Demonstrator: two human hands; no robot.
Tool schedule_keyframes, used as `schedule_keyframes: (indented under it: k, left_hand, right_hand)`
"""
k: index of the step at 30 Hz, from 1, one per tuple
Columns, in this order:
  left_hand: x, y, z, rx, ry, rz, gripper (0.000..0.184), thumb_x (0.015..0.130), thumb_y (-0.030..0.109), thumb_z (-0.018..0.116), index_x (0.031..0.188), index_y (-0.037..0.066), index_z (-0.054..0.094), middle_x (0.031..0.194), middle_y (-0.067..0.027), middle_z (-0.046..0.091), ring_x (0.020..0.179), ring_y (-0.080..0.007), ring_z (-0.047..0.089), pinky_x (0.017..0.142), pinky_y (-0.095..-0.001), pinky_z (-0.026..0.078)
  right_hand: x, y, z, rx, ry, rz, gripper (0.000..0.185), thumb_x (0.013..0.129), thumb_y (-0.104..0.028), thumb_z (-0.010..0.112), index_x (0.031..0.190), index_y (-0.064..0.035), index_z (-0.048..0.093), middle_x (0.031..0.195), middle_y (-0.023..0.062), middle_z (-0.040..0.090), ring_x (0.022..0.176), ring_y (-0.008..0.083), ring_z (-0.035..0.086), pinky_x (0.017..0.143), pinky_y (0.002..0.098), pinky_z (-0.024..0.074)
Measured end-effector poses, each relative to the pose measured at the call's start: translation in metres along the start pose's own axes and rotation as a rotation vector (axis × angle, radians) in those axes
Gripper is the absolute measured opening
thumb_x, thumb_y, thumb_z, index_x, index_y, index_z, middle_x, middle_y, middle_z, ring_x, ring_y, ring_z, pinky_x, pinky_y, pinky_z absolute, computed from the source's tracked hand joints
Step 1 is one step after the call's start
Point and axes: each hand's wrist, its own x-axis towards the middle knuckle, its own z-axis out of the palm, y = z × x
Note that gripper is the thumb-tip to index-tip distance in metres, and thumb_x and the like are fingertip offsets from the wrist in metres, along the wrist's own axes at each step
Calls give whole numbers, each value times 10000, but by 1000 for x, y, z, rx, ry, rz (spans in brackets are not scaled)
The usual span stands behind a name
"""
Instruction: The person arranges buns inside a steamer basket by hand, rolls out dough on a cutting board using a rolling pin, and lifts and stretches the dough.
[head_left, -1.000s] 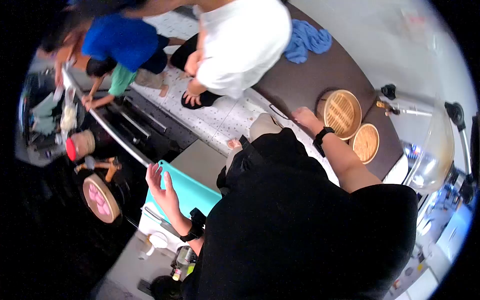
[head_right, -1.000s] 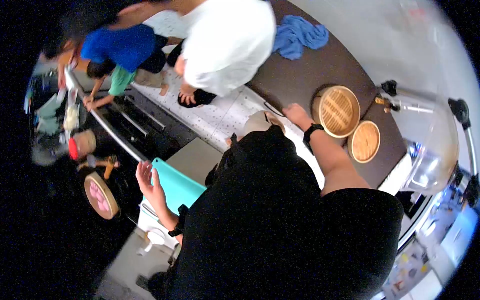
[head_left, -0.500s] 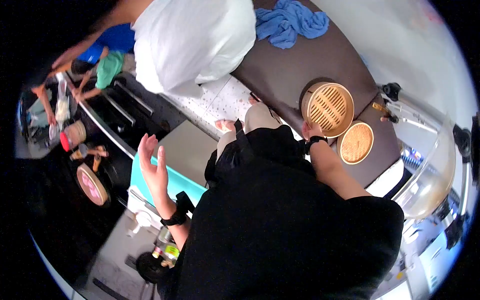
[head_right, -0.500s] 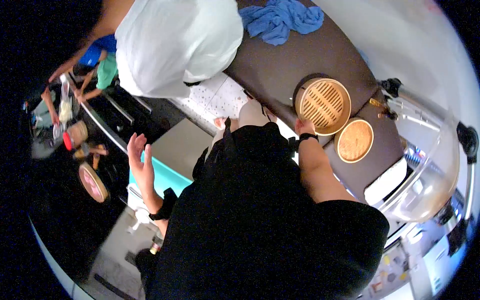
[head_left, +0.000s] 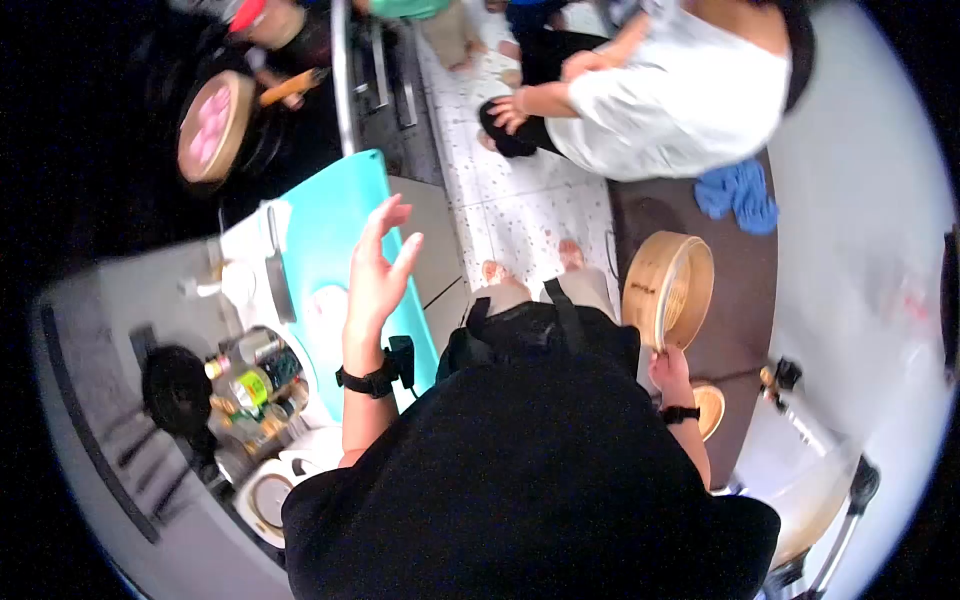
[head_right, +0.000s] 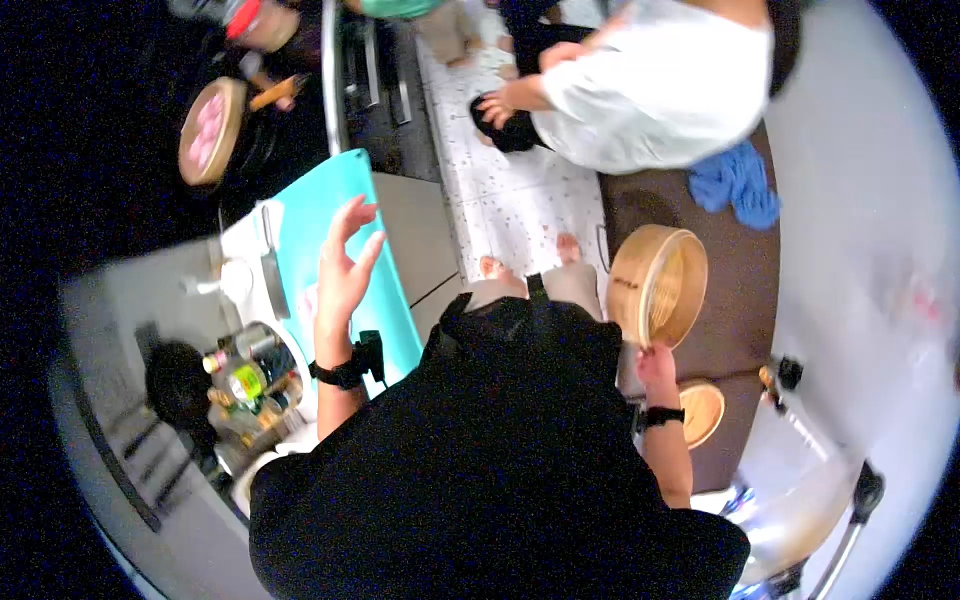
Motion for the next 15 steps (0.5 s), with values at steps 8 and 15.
schedule_keyframes:
  k: [8,15]
  left_hand:
    - [-84,-69,-83,-116,280,-128,564,894,138,733,1407,48,517,1238,-157,681,1167,-285,650,1002,-400,492]
    - [-155,-98,-125,-139,565,-260,567,886,106,737,1404,40,516,1237,-168,681,1169,-297,651,1012,-405,485]
  right_hand:
    - [-94,12,288,-1131,-268,-145,158,916,-127,576,1023,-12,589,667,86,645,397,147,549,375,258,451]
    - [-159,110,560,-1365,-869,-530,225,925,-127,570,1125,-23,562,659,52,608,395,151,550,375,275,471]
